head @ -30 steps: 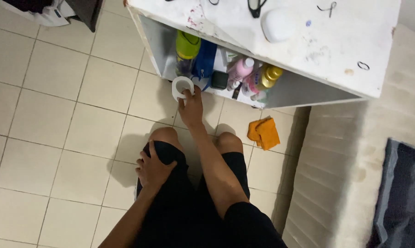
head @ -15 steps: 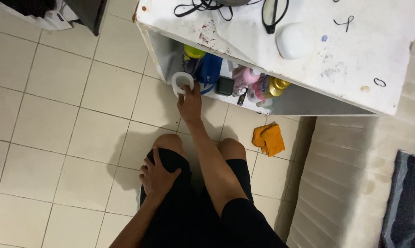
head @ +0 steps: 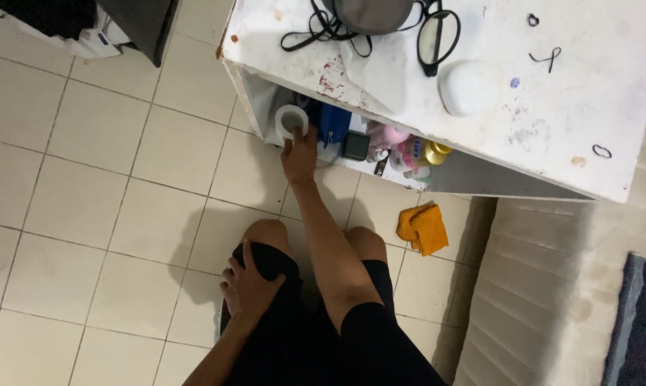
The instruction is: The person wipes the side and lower shelf of a white bedside cabinet with an orange cloth, then organizes items by moving a blue pouch, a black power bank, a small bottle, a wallet, a lighter, toilet paper rolls, a jar, a face mask, and a pair of glasses into the cabinet or a nearby rack.
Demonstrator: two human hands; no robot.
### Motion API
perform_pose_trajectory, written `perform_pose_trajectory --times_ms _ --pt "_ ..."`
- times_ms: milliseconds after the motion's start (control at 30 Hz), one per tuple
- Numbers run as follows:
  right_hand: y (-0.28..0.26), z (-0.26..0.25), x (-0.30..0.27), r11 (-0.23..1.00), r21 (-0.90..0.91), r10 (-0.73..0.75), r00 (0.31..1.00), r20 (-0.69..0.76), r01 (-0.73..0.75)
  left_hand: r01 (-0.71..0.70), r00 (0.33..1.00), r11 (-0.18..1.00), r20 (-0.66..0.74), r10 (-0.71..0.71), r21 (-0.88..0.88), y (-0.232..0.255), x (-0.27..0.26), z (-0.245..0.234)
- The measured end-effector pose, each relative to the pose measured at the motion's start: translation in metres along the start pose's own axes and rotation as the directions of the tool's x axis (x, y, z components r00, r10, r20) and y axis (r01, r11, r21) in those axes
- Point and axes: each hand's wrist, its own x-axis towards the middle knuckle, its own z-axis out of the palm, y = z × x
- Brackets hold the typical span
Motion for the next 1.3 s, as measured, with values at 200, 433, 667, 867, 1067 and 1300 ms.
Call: perform_pose_trajectory --times_ms 200,433,667,867,1067,1300 --pt "0.008 -0.002 -0.009 0.998 0.046 -0.037 0.999 -0.003 0.037 -0.017 1.000 1.000 -0.015 0.016 -0.005 -0.002 0.001 0.005" --pt "-0.020 -0.068 -0.048 0.963 0.270 -0.005 1.000 -0.028 0.013 -0.030 0.996 0.999 -0.087 0.032 0.027 -0.001 -0.001 0.008" --pt "-0.029 -0.132 -0.089 0.952 0.302 -0.006 0.992 -0.127 0.045 -0.032 0.999 0.999 -0.013 0.032 -0.038 0.000 -0.010 0.000" --pt "-0.084 -0.217 -0.094 0.915 0.402 0.027 0.990 -0.137 0.031 -0.044 0.997 0.999 -0.069 0.042 -0.022 -0.003 -0.013 0.000" --pt "-0.141 -0.302 -0.073 0.865 0.438 -0.161 0.963 -0.218 0.244 -0.021 0.999 1.000 -0.049 0.020 -0.006 -0.001 -0.008 0.011" --pt "-0.202 -0.384 0.019 0.858 0.408 -0.181 0.928 -0.327 0.311 0.002 0.988 0.974 -0.150 0.033 0.226 0.015 0.007 0.028"
